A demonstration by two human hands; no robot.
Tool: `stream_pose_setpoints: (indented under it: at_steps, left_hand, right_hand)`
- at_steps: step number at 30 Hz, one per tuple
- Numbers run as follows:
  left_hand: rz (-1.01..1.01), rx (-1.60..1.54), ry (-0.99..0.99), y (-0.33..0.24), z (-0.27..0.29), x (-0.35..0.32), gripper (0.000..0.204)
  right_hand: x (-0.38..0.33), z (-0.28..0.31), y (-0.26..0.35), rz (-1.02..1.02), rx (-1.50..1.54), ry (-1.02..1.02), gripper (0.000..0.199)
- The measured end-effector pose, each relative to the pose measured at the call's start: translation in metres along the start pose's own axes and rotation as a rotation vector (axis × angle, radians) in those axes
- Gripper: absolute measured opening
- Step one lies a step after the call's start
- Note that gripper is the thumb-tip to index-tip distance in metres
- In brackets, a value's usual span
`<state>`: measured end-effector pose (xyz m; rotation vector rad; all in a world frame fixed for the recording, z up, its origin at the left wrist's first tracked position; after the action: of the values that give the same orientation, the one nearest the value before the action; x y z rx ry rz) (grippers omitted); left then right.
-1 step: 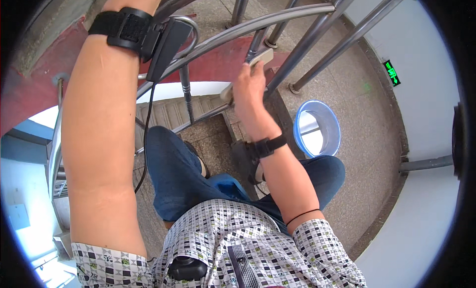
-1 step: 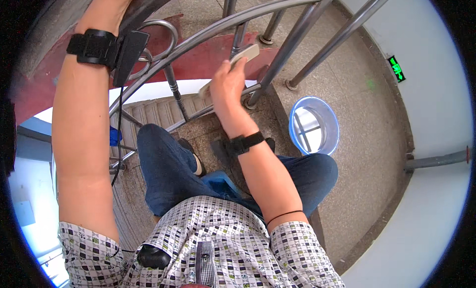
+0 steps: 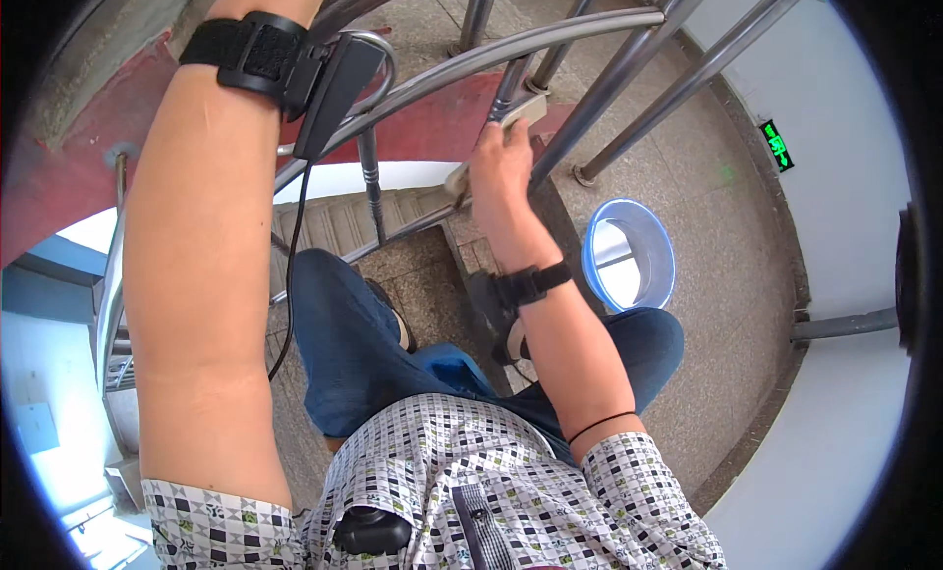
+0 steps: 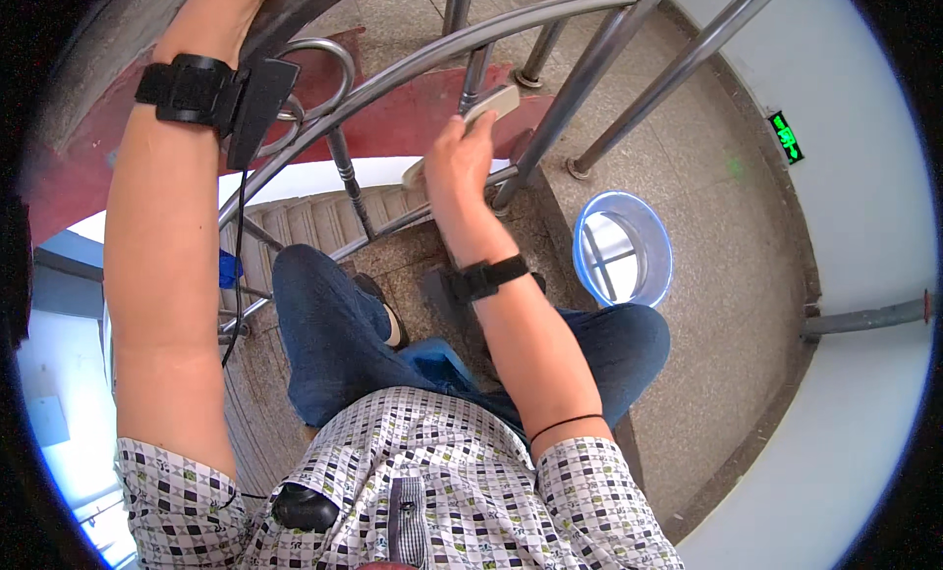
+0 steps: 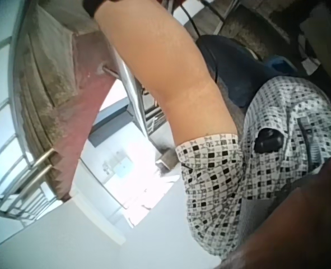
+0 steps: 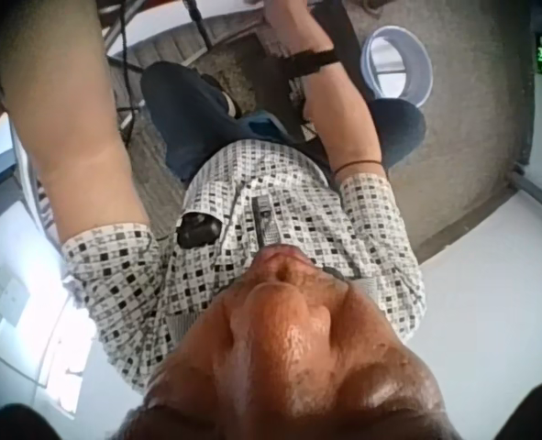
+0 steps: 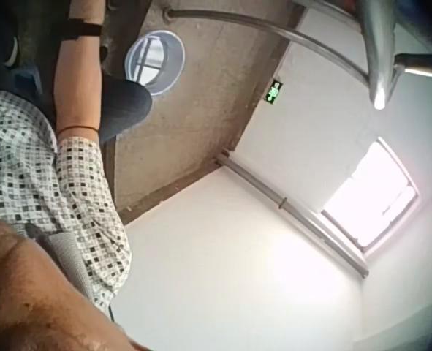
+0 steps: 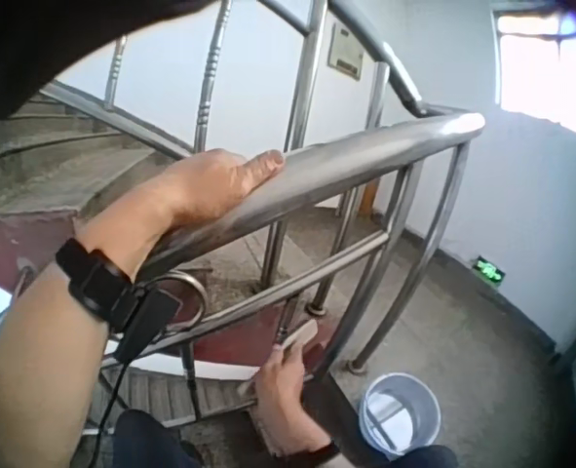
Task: Scraping a metal staircase railing with a handheld scraper tool to clean or prep the surface.
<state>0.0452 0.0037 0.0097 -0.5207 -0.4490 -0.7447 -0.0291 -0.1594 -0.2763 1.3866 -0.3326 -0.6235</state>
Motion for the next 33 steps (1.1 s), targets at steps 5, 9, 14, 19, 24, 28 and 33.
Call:
stream_pose_setpoints:
  at_steps: [5, 9, 14, 19, 24, 28, 33]
  left_hand:
    - [0.013, 0.030, 0.009, 0.001, 0.004, -0.002, 0.094]
    - [-0.045, 0.035, 0.008, 0.010, 0.003, -0.002, 0.092]
    - [-0.005, 0.029, 0.004, 0.005, 0.001, 0.001, 0.090]
    - [0.020, 0.062, -0.018, -0.002, 0.007, -0.004, 0.086]
    - [-0.083, -0.030, -0.044, 0.008, 0.000, 0.000, 0.083]
    - [-0.101, 0.026, -0.086, 0.001, 0.004, -0.004, 0.087]
    - [-0.114, -0.031, -0.084, -0.014, -0.001, -0.010, 0.078]
  right_hand:
    - [0.035, 0.019, -0.019, 0.077, 0.128, 0.129, 0.065]
    - [-0.009, 0.059, -0.005, 0.029, 0.023, 0.198, 0.084]
    - [-0.018, 0.115, -0.007, 0.214, -0.251, 0.239, 0.078]
    - [-0.002, 0.124, -0.004, 0.545, -0.722, 0.238, 0.037]
    - [0.024, 0.114, 0.022, 0.617, -0.708, 0.276, 0.032]
    - [0.049, 0.113, 0.036, 0.569, -0.852, 0.241, 0.025]
    - [0.067, 0.128, 0.047, 0.533, -1.007, 0.220, 0.026]
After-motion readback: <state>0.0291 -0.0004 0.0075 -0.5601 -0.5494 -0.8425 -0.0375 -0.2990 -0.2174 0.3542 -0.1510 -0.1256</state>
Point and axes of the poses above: each hand's wrist, its own x-axis towards the middle knuckle, its own z-axis out of the back of the hand, y = z × x, the point moved 5 cm from there along x, towards the middle knuckle, and after that the axes turned 11 degrees about -z, right-handed, at the moved point
